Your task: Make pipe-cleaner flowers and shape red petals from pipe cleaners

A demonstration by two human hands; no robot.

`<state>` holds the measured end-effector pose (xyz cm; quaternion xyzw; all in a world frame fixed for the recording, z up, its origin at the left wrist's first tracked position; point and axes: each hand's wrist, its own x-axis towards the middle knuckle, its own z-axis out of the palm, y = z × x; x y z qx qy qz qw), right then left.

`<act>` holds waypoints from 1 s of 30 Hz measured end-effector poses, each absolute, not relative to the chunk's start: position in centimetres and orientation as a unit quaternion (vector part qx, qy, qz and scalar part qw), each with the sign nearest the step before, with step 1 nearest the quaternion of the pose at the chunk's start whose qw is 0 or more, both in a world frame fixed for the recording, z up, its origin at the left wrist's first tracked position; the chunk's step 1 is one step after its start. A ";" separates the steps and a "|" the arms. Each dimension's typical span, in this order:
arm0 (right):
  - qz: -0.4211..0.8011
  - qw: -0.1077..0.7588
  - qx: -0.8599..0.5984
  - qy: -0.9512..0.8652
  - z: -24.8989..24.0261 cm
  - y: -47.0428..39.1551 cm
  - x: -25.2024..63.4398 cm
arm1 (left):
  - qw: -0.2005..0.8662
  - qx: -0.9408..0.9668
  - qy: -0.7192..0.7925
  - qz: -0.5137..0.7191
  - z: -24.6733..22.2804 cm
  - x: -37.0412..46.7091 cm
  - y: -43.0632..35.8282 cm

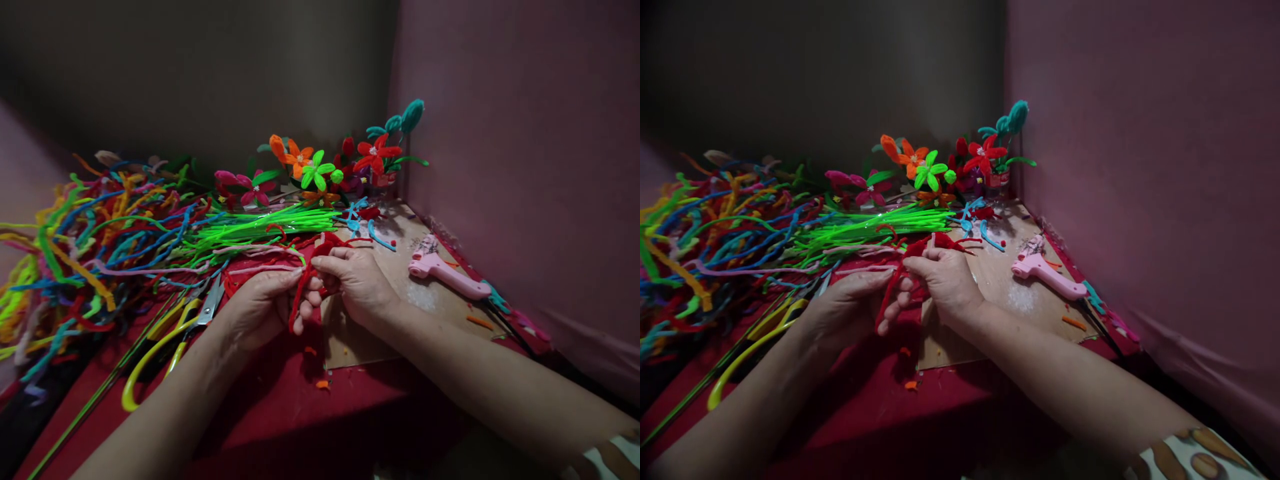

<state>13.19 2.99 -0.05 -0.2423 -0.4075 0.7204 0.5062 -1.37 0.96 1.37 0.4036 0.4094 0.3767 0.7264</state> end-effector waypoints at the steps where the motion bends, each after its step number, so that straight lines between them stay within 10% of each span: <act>1: 0.720 0.506 -0.249 -0.405 0.0 3.0 13.2 | 0.732 0.399 0.405 0.375 1.3 -1.4 1.0; 7: 0.671 0.528 -0.307 -0.420 0.0 3.1 13.1 | 0.696 0.434 0.433 0.374 1.6 -1.4 1.0; 14: 0.647 0.522 -0.334 -0.445 -0.4 3.1 13.1 | 0.392 0.626 0.555 0.382 2.4 0.1 -0.3; 24: 0.623 0.486 -0.324 -0.521 0.3 3.1 13.6 | 0.495 0.597 0.521 0.357 2.2 -0.9 0.1; 30: 0.685 0.525 -0.327 -0.384 -0.4 3.0 12.4 | -0.082 0.770 0.539 0.331 0.5 -0.5 -0.4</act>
